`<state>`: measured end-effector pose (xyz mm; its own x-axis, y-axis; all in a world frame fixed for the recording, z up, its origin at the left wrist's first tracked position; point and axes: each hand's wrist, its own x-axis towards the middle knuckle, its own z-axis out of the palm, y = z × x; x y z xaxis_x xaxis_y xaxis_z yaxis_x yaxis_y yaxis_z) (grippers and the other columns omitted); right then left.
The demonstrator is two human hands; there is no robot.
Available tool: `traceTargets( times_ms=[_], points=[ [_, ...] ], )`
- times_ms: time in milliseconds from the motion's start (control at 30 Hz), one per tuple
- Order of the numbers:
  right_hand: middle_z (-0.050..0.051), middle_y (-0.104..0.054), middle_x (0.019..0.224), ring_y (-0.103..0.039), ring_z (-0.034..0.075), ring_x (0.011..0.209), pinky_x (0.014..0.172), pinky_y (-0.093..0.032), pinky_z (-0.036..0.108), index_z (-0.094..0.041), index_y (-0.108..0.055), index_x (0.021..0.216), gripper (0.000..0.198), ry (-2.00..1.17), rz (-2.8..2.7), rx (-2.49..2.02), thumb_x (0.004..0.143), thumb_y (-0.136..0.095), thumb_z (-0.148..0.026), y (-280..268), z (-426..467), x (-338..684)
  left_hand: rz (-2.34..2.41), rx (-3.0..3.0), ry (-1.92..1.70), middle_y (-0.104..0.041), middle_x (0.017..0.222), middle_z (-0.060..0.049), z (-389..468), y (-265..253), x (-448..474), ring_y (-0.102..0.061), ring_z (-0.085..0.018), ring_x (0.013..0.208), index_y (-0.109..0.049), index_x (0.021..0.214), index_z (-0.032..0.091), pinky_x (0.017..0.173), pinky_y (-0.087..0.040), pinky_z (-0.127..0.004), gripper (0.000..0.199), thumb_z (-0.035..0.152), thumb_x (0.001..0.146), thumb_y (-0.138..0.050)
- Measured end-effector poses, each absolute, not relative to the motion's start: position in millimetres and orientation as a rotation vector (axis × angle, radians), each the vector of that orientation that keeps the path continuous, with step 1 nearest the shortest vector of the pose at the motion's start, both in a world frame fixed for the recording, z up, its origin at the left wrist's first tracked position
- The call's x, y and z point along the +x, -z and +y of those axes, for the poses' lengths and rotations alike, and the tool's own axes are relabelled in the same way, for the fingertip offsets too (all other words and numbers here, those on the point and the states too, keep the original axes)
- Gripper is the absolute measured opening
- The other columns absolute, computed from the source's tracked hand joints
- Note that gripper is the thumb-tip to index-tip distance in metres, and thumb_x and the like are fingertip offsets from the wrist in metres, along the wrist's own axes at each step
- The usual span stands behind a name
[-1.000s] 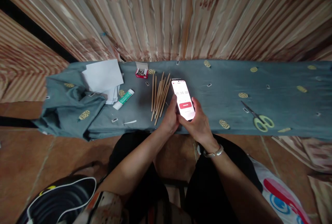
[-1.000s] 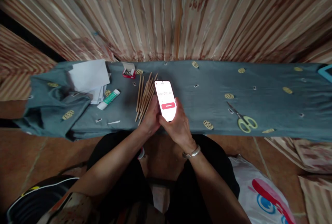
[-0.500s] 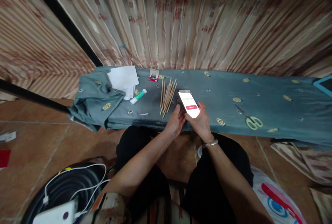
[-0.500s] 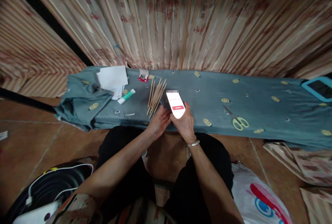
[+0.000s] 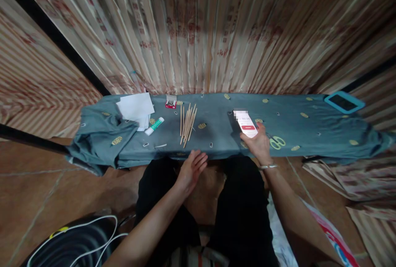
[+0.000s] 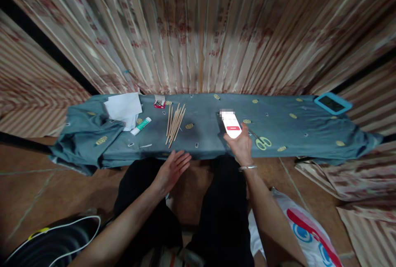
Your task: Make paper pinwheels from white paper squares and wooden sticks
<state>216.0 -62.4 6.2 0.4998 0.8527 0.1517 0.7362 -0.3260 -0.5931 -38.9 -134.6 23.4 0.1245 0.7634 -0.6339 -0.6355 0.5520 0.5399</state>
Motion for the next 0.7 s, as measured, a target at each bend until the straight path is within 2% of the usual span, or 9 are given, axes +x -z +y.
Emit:
traceTargets(
  times_ms=[200, 333, 433, 700],
  points=[
    [0.024, -0.066, 0.121, -0.064, 0.036, 0.109, 0.091, -0.049, 0.045, -0.007, -0.043, 0.143, 0.089, -0.151, -1.055, -2.351, 0.069, -0.07, -0.047, -8, -53, 336, 0.962, 0.256, -1.017, -0.071, 0.12, -0.015, -138, -6, -47, -0.065, -0.028, 0.119, -0.067, 0.109, 0.015, 0.112, -0.042, -0.045, 0.028, 0.036, 0.094, -0.057],
    [0.029, -0.064, 0.124, -0.061, 0.038, 0.116, 0.095, -0.045, 0.045, -0.004, -0.042, 0.141, 0.085, -0.119, -0.918, -2.462, 0.071, -0.072, -0.042, -9, -45, 396, 0.936, 0.315, -0.973, -0.074, 0.112, -0.018, -135, 4, -44, -0.067, -0.033, 0.114, -0.069, 0.108, 0.012, 0.11, -0.043, -0.049, 0.055, 0.05, 0.07, -0.082],
    [0.033, -0.061, 0.127, -0.06, 0.037, 0.119, 0.094, -0.044, 0.041, -0.003, -0.041, 0.141, 0.082, -0.094, -0.859, -2.52, 0.074, -0.072, -0.04, -6, -38, 428, 0.976, 0.323, -0.919, -0.076, 0.106, -0.016, -130, 3, -36, -0.069, -0.032, 0.108, -0.071, 0.102, 0.013, 0.105, -0.046, -0.046, 0.064, 0.054, 0.057, -0.089],
    [0.032, -0.065, 0.12, -0.065, 0.034, 0.109, 0.081, -0.045, 0.038, -0.003, -0.044, 0.141, 0.082, 0.017, -0.875, -2.601, 0.076, -0.075, -0.04, 17, -34, 483, 0.981, 0.409, -0.898, -0.078, 0.095, -0.012, -115, -18, -7, -0.072, -0.022, 0.089, -0.076, 0.096, 0.015, 0.087, -0.054, -0.032, 0.055, 0.053, 0.059, -0.089]
  ],
)
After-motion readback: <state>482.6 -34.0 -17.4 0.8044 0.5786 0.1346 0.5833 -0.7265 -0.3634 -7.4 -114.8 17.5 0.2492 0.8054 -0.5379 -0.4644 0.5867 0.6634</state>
